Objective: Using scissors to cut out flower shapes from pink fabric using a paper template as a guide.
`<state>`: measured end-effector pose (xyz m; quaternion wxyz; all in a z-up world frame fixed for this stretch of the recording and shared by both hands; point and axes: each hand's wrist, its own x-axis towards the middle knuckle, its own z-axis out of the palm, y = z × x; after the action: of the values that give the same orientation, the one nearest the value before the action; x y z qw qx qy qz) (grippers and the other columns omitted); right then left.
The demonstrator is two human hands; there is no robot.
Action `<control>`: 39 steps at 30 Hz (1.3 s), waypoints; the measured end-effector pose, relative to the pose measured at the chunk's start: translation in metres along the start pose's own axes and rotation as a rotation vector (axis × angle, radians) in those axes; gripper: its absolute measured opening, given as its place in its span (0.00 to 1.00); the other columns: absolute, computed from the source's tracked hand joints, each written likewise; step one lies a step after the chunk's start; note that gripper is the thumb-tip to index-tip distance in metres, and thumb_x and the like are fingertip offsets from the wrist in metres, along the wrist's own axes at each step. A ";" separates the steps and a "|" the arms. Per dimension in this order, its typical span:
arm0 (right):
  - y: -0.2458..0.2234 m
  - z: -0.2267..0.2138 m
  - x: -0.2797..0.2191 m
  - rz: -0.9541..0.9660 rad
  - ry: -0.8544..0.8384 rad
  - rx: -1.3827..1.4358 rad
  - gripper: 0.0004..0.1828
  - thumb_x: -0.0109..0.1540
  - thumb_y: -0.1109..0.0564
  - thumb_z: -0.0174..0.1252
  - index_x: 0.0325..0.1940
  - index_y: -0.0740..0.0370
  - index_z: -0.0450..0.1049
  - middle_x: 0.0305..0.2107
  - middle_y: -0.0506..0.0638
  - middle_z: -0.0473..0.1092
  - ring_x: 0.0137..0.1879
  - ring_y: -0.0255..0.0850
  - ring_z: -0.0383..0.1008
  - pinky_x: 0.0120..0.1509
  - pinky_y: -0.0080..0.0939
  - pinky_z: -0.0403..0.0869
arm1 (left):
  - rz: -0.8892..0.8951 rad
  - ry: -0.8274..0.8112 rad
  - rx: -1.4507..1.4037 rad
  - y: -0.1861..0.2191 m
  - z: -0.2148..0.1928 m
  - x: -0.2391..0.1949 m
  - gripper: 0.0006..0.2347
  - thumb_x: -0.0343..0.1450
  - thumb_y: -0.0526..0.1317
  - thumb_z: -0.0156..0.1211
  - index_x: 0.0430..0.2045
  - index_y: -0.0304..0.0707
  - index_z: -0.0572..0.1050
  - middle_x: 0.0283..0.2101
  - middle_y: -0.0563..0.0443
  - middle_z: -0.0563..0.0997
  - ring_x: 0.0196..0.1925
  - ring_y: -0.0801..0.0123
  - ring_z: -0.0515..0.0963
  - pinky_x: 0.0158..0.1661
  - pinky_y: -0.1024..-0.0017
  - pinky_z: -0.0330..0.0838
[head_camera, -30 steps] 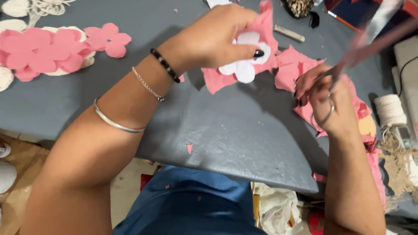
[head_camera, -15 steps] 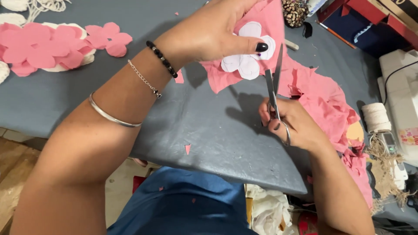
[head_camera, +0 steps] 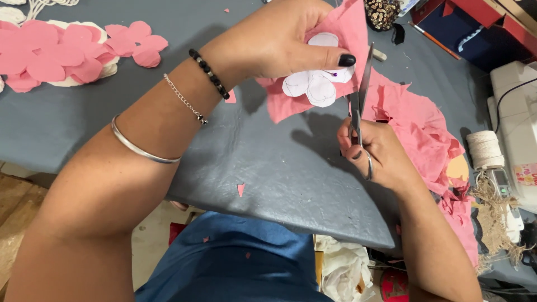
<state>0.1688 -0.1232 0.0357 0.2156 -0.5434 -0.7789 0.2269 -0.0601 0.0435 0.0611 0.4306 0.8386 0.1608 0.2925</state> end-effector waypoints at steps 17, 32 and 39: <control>0.023 0.013 -0.004 -0.070 0.080 -0.138 0.30 0.68 0.30 0.35 0.28 0.54 0.63 0.21 0.41 0.61 0.26 0.36 0.59 0.33 0.37 0.60 | -0.011 0.065 0.123 -0.002 -0.002 0.002 0.13 0.73 0.44 0.66 0.19 0.51 0.69 0.18 0.68 0.61 0.21 0.83 0.57 0.23 0.74 0.48; 0.042 0.015 -0.002 -0.100 0.078 -0.175 0.27 0.69 0.34 0.39 0.30 0.55 0.67 0.21 0.42 0.64 0.25 0.38 0.62 0.33 0.38 0.63 | -0.065 0.045 0.144 0.002 -0.002 0.000 0.23 0.71 0.44 0.70 0.13 0.49 0.58 0.15 0.66 0.55 0.20 0.82 0.55 0.23 0.74 0.47; 0.018 0.013 0.005 -0.091 0.025 -0.131 0.30 0.67 0.27 0.33 0.28 0.52 0.57 0.22 0.39 0.57 0.28 0.36 0.55 0.34 0.37 0.59 | -0.140 -0.007 0.154 -0.011 0.012 0.006 0.31 0.70 0.50 0.77 0.14 0.49 0.50 0.16 0.65 0.52 0.20 0.79 0.50 0.23 0.70 0.42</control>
<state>0.1733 -0.1148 0.0147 0.1993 -0.5234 -0.8131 0.1587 -0.0486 0.0453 0.0490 0.3846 0.8569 0.2397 0.2456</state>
